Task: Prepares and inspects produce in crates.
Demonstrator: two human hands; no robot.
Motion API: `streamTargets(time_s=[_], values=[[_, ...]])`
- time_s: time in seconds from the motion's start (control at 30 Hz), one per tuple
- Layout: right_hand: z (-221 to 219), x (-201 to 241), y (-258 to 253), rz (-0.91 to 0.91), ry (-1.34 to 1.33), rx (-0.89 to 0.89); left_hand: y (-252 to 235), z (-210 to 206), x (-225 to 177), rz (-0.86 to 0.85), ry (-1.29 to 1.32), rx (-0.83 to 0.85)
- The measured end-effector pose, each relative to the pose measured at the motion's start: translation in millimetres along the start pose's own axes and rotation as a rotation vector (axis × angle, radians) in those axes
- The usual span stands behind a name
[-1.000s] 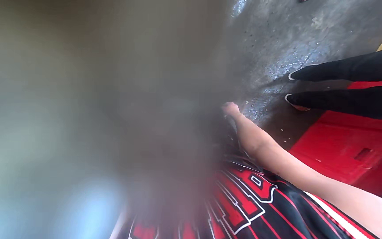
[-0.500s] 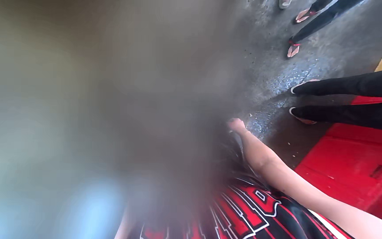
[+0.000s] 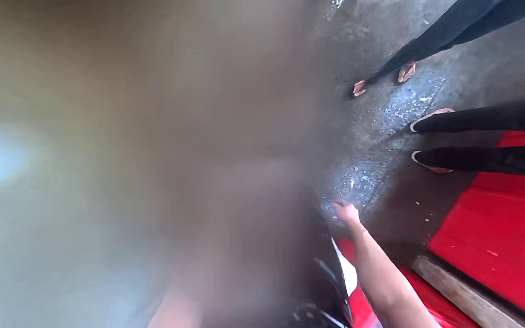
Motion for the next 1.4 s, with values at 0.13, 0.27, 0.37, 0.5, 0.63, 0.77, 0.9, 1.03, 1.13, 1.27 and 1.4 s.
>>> streamTargets(time_s=[0.13, 0.27, 0.37, 0.5, 0.63, 0.77, 0.9, 1.03, 1.13, 1.27, 1.4], values=[[-37.9, -10.9, 0.1, -0.105, -0.232, -0.089, -107.5, 23.1, -77.5, 0.291, 0.125, -0.085], [-98.1, -23.8, -9.1, -0.251, -0.426, -0.126, -221.8, 23.2, -89.7, 0.465, 0.289, -0.235], [-154.8, -27.8, -21.2, -0.346, -0.496, -0.104, -275.3, 13.3, -82.5, 0.505, 0.419, -0.297], [-204.4, -13.9, -41.8, -0.357, -0.426, -0.035, -308.2, 4.8, -56.1, 0.491, 0.382, -0.355], [-215.0, 4.0, -62.1, -0.291, -0.457, -0.014, -314.8, 19.3, -23.1, 0.459, 0.152, -0.433], [-200.3, 13.2, -79.8, -0.218, -0.518, -0.066, -303.0, 46.4, 0.2, 0.433, 0.008, -0.506], [-189.3, 4.9, -89.8, -0.199, -0.508, -0.107, -301.8, 52.2, 8.2, 0.404, 0.043, -0.592], [-190.9, -3.5, -89.2, -0.219, -0.498, -0.098, -323.3, 37.5, 6.5, 0.324, -0.093, -0.485], [-197.4, -9.2, -85.4, -0.229, -0.498, -0.084, -340.1, 33.1, 1.5, 0.338, -0.345, -0.454], [-204.6, -10.5, -81.1, -0.250, -0.472, -0.065, -348.5, 38.5, 3.5, 0.356, -0.358, -0.424], [-208.0, -7.2, -81.3, -0.253, -0.460, -0.028, -335.0, 42.9, 17.7, 0.373, -0.048, -0.426]])
Point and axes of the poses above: each hand's wrist, its own y-axis away from the middle knuckle, its own z-axis out of the back of the hand, x = y × z, the point moved 5 cm from there along -y, towards the middle knuckle, and after that the axes turned 9 degrees about z, right-handed, at the moved point
